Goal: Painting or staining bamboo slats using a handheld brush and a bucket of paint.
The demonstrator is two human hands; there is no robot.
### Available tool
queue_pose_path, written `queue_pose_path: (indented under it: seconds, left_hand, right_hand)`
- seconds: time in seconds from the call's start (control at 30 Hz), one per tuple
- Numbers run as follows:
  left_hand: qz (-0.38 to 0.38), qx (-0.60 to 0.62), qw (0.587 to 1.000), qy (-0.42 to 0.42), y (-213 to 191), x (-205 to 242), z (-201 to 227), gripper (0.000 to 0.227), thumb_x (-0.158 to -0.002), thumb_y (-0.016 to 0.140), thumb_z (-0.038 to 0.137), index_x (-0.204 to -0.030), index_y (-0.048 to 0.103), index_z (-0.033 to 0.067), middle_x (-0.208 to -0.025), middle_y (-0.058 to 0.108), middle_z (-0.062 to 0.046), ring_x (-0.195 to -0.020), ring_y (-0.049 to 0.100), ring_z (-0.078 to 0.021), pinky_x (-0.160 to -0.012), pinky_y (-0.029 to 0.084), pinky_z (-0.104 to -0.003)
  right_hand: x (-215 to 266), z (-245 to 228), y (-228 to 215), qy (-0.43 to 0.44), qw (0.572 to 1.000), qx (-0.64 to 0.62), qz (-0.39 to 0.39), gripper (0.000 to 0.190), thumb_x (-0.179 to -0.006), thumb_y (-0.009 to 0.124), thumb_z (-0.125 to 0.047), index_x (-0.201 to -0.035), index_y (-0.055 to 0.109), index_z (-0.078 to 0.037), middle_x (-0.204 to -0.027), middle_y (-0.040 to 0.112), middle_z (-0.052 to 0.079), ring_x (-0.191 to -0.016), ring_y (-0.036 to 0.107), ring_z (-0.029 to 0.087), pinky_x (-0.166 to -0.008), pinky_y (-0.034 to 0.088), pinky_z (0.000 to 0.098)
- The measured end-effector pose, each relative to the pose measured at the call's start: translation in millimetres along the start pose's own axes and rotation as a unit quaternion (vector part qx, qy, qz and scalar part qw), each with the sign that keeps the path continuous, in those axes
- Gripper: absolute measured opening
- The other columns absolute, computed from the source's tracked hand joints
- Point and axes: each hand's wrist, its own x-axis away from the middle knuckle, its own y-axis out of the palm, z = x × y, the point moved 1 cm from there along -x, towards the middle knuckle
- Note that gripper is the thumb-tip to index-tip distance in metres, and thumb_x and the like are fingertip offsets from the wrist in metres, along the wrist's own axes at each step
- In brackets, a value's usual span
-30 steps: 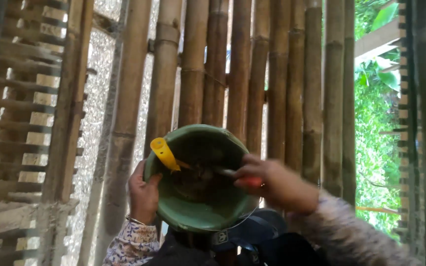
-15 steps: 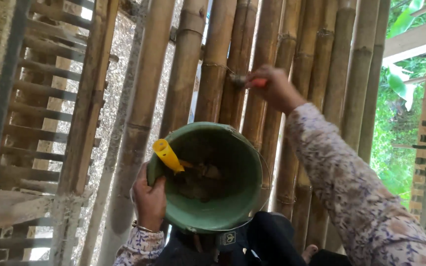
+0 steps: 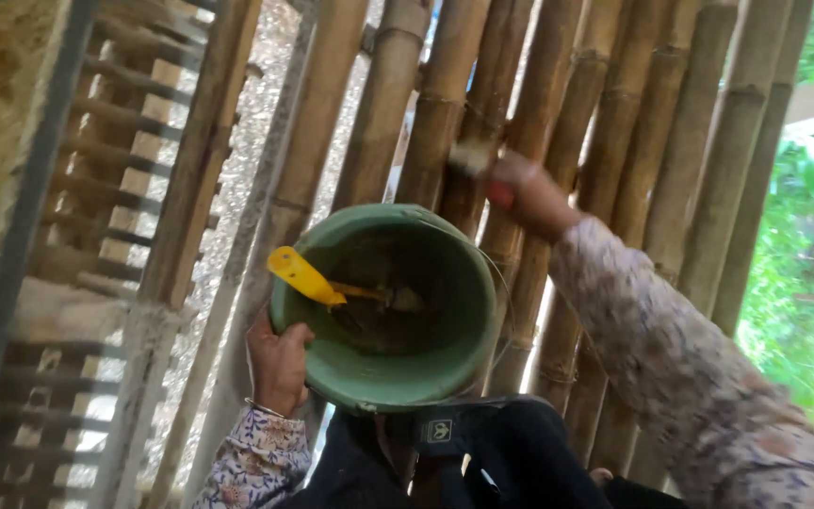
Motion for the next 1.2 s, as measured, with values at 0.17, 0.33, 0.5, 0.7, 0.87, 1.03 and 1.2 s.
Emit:
queue_pose_path:
  seconds: [0.17, 0.33, 0.5, 0.7, 0.87, 1.03, 1.2]
  left_hand:
    - [0.049, 0.057, 0.995, 0.064, -23.0, 16.4, -33.1, 0.042, -0.063, 0.059, 0.0, -0.105, 0.062, 0.0061, -0.084, 0.062, -0.007, -0.071, 0.061, -0.0186, -0.063, 0.052, -0.035]
    - [0.073, 0.064, 0.995, 0.007, -44.1, 39.9, -27.9, 0.042, -0.07, 0.048, -0.009, -0.108, 0.061, 0.0045, -0.081, 0.062, -0.01, -0.067, 0.06, -0.0257, -0.05, 0.051, -0.037]
    - [0.134, 0.031, 0.99, -0.015, -58.4, 31.1, -50.2, 0.045, -0.064, 0.051, -0.008, -0.106, 0.063, 0.0059, -0.083, 0.062, -0.008, -0.069, 0.058, -0.0248, -0.052, 0.048, -0.037]
    - [0.153, 0.047, 0.987, 0.007, -56.7, 23.9, -54.3, 0.046, -0.063, 0.052, -0.007, -0.106, 0.06, 0.0046, -0.078, 0.059, -0.012, -0.062, 0.054, -0.0267, -0.049, 0.046, -0.04]
    - [0.17, -0.024, 0.985, -0.031, -47.5, 39.6, -24.4, 0.058, -0.062, 0.049, -0.007, -0.118, 0.057, 0.0067, -0.092, 0.059, -0.015, -0.074, 0.053, -0.0319, -0.055, 0.046, -0.042]
    - [0.133, 0.006, 0.991, -0.031, -49.5, 23.8, -14.3, 0.055, -0.066, 0.052, -0.008, -0.119, 0.057, 0.0064, -0.095, 0.062, -0.013, -0.079, 0.058, -0.032, -0.063, 0.053, -0.042]
    - [0.126, -0.015, 0.99, -0.067, -39.5, 18.4, 11.2, 0.042, -0.074, 0.051, -0.006, -0.115, 0.056, 0.0046, -0.101, 0.06, -0.011, -0.088, 0.06, -0.0307, -0.071, 0.055, -0.041]
  right_hand:
    - [31.5, -66.9, -15.6, -0.114, 0.975, -0.134, -0.133, 0.022, -0.073, 0.065, -0.01, -0.09, 0.061, 0.004, -0.089, 0.06, 0.024, -0.083, 0.057, 0.047, -0.083, 0.046, 0.0542]
    - [-7.4, 8.6, -11.4, -0.076, 0.997, -0.024, 0.014, 0.013, -0.087, 0.063, 0.006, -0.098, 0.064, -0.001, -0.091, 0.058, 0.012, -0.075, 0.06, 0.023, -0.064, 0.05, 0.0315]
    - [34.7, -35.3, 16.4, 0.434, 0.845, -0.3, -0.083, 0.022, -0.082, 0.051, -0.02, -0.102, 0.059, -0.013, -0.075, 0.056, 0.004, -0.055, 0.047, 0.014, -0.045, 0.038, 0.0268]
    - [59.3, -37.4, -2.8, -0.207, 0.968, -0.042, -0.133, 0.011, -0.081, 0.063, -0.002, -0.09, 0.061, -0.005, -0.098, 0.059, 0.009, -0.093, 0.057, 0.022, -0.084, 0.053, 0.0328]
    - [21.2, 43.2, 20.1, 0.001, 0.997, 0.073, 0.028, 0.048, -0.066, 0.056, 0.014, -0.108, 0.062, -0.009, -0.106, 0.049, 0.014, -0.088, 0.056, 0.035, -0.07, 0.047, 0.0434]
    - [107.3, -63.5, 38.3, 0.02, 0.984, -0.144, -0.099, 0.053, -0.08, 0.052, -0.012, -0.132, 0.041, -0.005, -0.141, 0.036, 0.018, -0.123, 0.044, 0.031, -0.098, 0.038, 0.0405]
    - [110.0, -61.7, 16.8, 0.169, 0.934, -0.291, -0.117, 0.016, -0.092, 0.043, -0.009, -0.093, 0.058, -0.012, -0.095, 0.057, 0.006, -0.08, 0.06, 0.017, -0.067, 0.054, 0.025]
